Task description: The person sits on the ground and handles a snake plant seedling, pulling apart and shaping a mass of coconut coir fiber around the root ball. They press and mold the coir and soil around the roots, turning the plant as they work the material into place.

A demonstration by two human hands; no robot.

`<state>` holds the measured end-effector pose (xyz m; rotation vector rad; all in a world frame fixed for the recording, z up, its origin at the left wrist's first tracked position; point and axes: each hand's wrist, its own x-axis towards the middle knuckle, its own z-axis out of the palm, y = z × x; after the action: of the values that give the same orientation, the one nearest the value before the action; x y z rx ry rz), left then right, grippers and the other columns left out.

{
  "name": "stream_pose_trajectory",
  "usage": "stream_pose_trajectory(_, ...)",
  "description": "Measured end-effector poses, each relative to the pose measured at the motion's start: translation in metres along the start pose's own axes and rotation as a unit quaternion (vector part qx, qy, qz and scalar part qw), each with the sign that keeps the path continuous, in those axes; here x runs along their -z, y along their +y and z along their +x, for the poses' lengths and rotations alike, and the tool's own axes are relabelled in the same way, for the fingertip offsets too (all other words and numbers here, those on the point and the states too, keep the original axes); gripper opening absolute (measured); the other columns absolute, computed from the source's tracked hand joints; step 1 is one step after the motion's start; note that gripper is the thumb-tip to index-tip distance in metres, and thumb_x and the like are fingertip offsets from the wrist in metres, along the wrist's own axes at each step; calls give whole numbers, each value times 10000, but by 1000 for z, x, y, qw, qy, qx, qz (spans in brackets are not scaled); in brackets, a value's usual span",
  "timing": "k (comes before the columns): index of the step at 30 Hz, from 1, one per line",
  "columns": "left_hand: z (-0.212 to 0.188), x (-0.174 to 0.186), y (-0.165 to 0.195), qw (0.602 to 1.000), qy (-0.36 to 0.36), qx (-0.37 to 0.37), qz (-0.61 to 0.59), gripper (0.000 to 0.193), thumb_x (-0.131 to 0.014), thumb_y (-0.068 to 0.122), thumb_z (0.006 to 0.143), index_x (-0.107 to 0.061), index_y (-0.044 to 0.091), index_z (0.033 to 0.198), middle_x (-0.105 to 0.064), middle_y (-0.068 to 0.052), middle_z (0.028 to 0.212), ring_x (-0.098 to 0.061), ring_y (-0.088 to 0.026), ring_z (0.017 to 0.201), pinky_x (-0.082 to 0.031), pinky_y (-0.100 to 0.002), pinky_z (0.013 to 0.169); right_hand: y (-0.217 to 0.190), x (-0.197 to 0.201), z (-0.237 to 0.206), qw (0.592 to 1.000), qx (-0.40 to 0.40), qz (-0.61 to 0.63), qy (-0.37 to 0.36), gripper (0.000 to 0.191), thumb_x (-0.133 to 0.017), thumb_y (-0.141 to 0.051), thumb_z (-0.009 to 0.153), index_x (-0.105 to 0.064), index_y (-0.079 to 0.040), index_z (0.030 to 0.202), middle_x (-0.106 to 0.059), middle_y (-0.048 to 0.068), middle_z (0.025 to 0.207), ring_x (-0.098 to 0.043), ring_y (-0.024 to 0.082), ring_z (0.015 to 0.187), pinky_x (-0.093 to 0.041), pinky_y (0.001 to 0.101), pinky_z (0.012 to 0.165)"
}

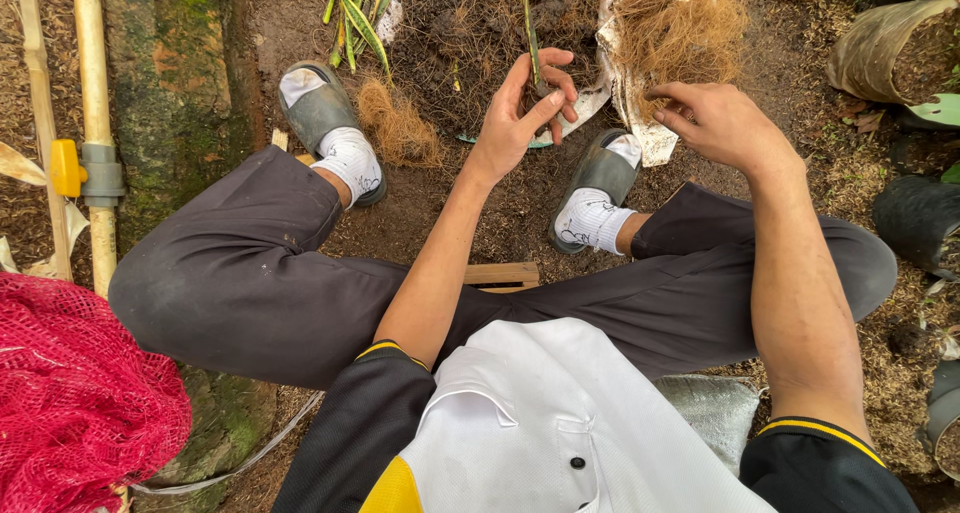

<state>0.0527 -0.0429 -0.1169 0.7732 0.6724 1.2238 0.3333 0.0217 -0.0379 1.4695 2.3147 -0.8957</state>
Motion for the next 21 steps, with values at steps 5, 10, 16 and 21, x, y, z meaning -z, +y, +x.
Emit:
stream_pose_trajectory(5,0,-1,-3,999,26,1,27,413,-629,312,1056,-528,101,1396,-567,19,867,-569,-85,688,-449,-247,493,2,-1,1,1000,4,14,-1,373,-610,-283,1040,-658,-105,1364,-757,180,1061,-730,345,949,-573,468,831)
stream_pose_trajectory(10,-3,5,-6,994,86,9,60,279,-499,287,1152,-607,70,1290,-401,87,665,-346,-27,558,-274,-224,485,3,-2,1,1000,-4,11,-5,370,-603,-290,1046,-661,-117,1368,-754,186,1061,-731,349,933,-568,475,838)
stream_pose_trajectory(16,-1,6,-9,995,89,14,51,228,-510,189,1165,-585,63,1339,-394,64,718,-362,-44,599,-286,-232,507,4,-3,2,1000,12,2,1,369,-608,-292,1049,-664,-110,1366,-749,197,1060,-729,358,934,-569,478,843)
stream_pose_trajectory(21,7,13,-6,999,27,10,17,480,-479,23,1023,-463,138,1489,-610,-3,1090,-646,-111,939,-611,-295,758,8,-5,2,1000,12,1,3,378,-618,-290,1043,-662,-104,1369,-750,193,1064,-729,360,936,-570,478,838)
